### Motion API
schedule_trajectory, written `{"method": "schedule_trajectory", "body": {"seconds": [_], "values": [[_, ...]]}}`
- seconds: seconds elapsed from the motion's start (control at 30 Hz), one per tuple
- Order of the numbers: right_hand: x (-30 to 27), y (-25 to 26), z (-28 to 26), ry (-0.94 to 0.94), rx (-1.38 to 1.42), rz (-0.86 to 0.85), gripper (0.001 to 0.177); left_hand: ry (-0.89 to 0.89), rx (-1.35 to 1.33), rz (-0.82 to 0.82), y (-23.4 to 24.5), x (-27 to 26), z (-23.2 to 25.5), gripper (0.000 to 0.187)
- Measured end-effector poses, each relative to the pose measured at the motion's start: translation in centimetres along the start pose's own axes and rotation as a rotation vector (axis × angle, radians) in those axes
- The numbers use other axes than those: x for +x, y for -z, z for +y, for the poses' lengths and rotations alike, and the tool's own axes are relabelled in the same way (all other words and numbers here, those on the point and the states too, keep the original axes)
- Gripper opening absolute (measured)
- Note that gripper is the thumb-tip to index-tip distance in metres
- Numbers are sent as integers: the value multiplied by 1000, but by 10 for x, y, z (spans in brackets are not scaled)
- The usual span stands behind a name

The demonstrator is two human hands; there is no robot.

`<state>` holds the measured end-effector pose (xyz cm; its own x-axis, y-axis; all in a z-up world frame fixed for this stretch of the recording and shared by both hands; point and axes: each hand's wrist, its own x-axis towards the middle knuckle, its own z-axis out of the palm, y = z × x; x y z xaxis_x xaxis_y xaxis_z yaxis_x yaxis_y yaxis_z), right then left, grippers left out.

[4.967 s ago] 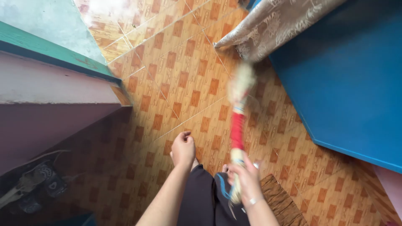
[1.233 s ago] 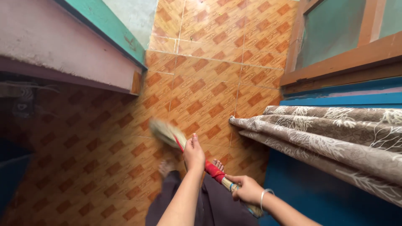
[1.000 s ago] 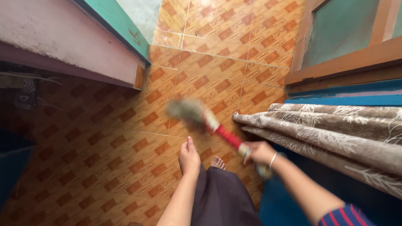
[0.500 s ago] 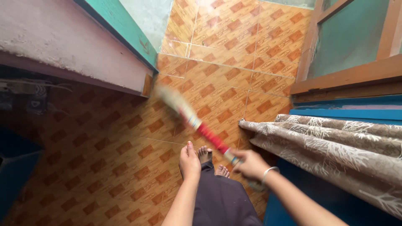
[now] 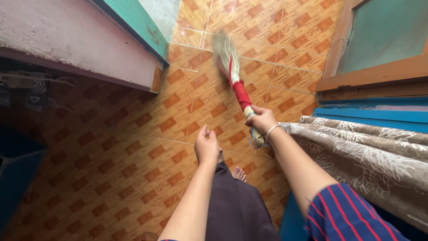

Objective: The person sweeps a tiled floor with a broom, moving a cloth and rugs aside by hand to reach the surface underneath. They then move outside to sweep the concrete ground near a motorcycle.

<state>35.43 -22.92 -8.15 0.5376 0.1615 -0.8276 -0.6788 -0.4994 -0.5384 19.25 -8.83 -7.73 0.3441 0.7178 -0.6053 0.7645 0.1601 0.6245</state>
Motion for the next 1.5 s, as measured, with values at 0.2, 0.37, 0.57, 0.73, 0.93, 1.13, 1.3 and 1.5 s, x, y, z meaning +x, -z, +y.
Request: {"method": "schedule_trajectory", "body": {"seconds": [0.2, 0.37, 0.57, 0.73, 0.93, 1.13, 1.3, 1.5], "values": [[-76, -19, -12, 124, -133, -176, 84, 26, -28, -8, -6, 16, -1, 51], [-63, -69, 0, -19, -23, -329, 77, 22, 17, 29, -2, 39, -15, 50], [23, -56, -7, -162, 107, -198, 69, 5, 52, 38, 29, 81, 10, 52], [25, -50, -54, -128, 352, -100, 68, -20, 81, 11, 52, 108, 48, 51], [10, -98, -113, 15, 270, -159, 78, -51, 97, 48, 51, 116, 80, 53], [114, -81, -106, -60, 79, -204, 70, 11, 102, 22, 30, 123, 99, 56], [131, -21, -97, -150, 391, -138, 61, -3, 108, 1, 23, 118, 107, 56], [44, 12, -54, 155, 115, -118, 78, 54, 98, -50, 7, 97, 133, 57]]}}
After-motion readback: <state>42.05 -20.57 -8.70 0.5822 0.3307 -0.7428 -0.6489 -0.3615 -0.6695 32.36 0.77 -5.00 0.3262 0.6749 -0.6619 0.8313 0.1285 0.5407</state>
